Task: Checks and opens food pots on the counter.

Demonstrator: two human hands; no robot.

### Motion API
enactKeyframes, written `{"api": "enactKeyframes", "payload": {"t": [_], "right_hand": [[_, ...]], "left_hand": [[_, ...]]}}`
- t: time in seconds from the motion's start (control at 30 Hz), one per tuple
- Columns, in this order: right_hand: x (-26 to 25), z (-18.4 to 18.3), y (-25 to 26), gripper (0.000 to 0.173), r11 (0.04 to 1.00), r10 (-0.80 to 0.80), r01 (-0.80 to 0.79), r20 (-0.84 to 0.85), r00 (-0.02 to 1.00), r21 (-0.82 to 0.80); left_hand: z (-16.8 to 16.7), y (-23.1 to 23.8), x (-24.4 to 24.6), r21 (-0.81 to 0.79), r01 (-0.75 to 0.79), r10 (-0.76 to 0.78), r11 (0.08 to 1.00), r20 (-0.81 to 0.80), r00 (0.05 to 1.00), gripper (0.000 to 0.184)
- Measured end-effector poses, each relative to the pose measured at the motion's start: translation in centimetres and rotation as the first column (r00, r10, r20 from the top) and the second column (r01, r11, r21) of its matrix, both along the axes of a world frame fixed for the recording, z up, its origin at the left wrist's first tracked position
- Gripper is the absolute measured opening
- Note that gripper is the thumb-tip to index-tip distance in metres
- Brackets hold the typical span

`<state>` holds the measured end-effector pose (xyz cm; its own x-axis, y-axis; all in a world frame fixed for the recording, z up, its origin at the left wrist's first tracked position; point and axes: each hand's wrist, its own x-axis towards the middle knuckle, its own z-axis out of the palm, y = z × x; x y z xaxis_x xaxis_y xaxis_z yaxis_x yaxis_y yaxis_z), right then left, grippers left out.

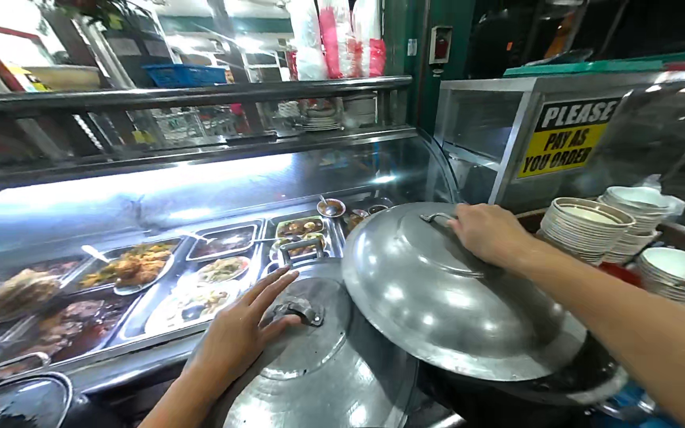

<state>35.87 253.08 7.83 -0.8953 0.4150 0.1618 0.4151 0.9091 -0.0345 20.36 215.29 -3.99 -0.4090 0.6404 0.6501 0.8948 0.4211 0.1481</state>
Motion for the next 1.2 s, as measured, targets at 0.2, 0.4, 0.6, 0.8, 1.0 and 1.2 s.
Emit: {"api": "enactKeyframes", "payload": {"t": [0.2, 0.4, 0.6, 0.8, 1.0, 1.2], "right_hand": [[-5.2, 0.1, -7.9, 0.038, 0.982, 0.167, -0.166, -0.003, 0.986, -0.088], [-9.5, -1.2, -13.9, 0.035, 0.925, 0.359, -0.357, -0.013, 0.933, -0.133], [-11.4, -2.2, -17.8, 0.034, 0.87, 0.482, -0.475, 0.024, 0.876, -0.129], [-12.7, -3.5, -19.2, 0.036, 0.837, 0.534, -0.521, 0.044, 0.844, -0.169], [-12.9, -3.8, -18.9, 0.036, 0.837, 0.537, -0.524, 0.05, 0.842, -0.156], [-10.2, -3.7, -17.2, 0.04, 0.762, 0.626, -0.61, 0.007, 0.78, -0.216]], "left_hand": [[2.1, -0.4, 2.4, 0.161, 0.042, -0.038, 0.986, -0.028, 0.999, 0.071], [1.4, -3.1, 5.5, 0.138, -0.002, -0.009, 0.99, 0.079, 0.997, 0.071], [0.3, -6.1, 6.9, 0.03, -0.05, 0.042, 0.998, 0.204, 0.978, 0.068], [1.8, -6.4, 6.1, 0.016, -0.096, 0.09, 0.995, 0.225, 0.97, 0.072], [3.2, -4.2, 3.6, 0.015, -0.082, 0.076, 0.996, 0.246, 0.966, 0.076], [3.6, -2.5, 2.1, -0.071, -0.009, 0.029, 0.997, 0.283, 0.959, 0.076]]}}
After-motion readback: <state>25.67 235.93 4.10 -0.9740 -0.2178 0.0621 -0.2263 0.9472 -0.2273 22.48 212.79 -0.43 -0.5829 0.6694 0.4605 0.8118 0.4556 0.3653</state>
